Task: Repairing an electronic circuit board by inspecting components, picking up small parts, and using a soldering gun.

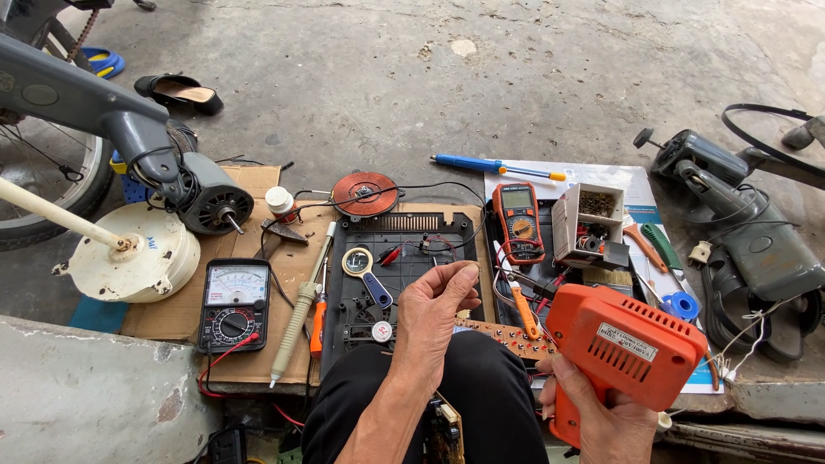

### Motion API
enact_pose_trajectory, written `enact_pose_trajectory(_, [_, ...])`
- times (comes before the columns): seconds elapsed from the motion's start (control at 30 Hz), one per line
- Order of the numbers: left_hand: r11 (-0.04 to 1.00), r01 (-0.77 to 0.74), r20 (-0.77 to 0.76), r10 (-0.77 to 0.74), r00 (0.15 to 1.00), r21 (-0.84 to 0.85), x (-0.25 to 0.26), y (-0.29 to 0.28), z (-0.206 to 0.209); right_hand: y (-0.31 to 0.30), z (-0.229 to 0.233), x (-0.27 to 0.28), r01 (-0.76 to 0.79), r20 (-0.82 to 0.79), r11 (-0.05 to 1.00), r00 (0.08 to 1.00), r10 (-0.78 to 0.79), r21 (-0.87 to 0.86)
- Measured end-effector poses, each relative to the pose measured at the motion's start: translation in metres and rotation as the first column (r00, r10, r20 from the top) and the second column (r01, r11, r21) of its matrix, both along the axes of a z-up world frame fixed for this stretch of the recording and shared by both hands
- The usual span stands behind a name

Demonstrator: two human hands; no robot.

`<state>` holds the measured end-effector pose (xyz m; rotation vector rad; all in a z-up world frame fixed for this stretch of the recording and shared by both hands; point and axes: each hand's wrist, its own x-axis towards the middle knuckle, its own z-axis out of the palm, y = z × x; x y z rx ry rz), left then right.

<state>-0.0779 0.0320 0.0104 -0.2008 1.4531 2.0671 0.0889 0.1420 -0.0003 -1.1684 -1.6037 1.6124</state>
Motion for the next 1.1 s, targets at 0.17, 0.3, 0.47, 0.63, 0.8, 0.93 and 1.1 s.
enact_pose_trajectory(0.17, [1.0, 0.001, -0.001, -0.001, 1.0, 0.0, 0.0, -0.001, 0.0, 0.006, 0.009, -0.005, 0.069, 0.03, 0.995, 0.997, -0.067, -0.075])
enact_pose_trajectory(0.3, [0.999, -0.026, 0.022, 0.026, 0.999, -0.032, 0.001, 0.001, 0.005, 0.044, -0.001, -0.007, 0.011, 0.019, 0.974, 1.0, -0.007, -0.225])
enact_pose_trajectory(0.47, [0.993, 0.026, 0.16, -0.007, 0.987, -0.116, 0.0, 0.0, 0.038, 0.141, -0.027, -0.048, -0.048, 0.023, 0.965, 0.998, 0.056, -0.258])
enact_pose_trajectory(0.63, [0.991, -0.022, 0.232, 0.052, 0.971, -0.132, -0.008, 0.014, 0.025, 0.24, -0.061, -0.114, -0.181, 0.036, 0.935, 0.979, 0.201, -0.304])
enact_pose_trajectory(0.8, [0.99, -0.058, 0.26, 0.09, 0.961, -0.127, -0.018, 0.021, -0.011, 0.301, -0.094, -0.162, -0.274, -0.045, 0.898, 0.96, 0.276, -0.345])
enact_pose_trajectory(0.93, [0.981, -0.11, 0.301, 0.154, 0.941, -0.158, -0.021, 0.027, -0.009, 0.313, -0.118, -0.168, -0.295, -0.057, 0.893, 0.954, 0.294, -0.338])
enact_pose_trajectory(1.1, [0.993, -0.086, 0.32, 0.108, 0.941, -0.082, -0.021, 0.029, -0.017, 0.293, -0.105, -0.162, -0.209, 0.218, 0.959, 0.944, 0.249, -0.192])
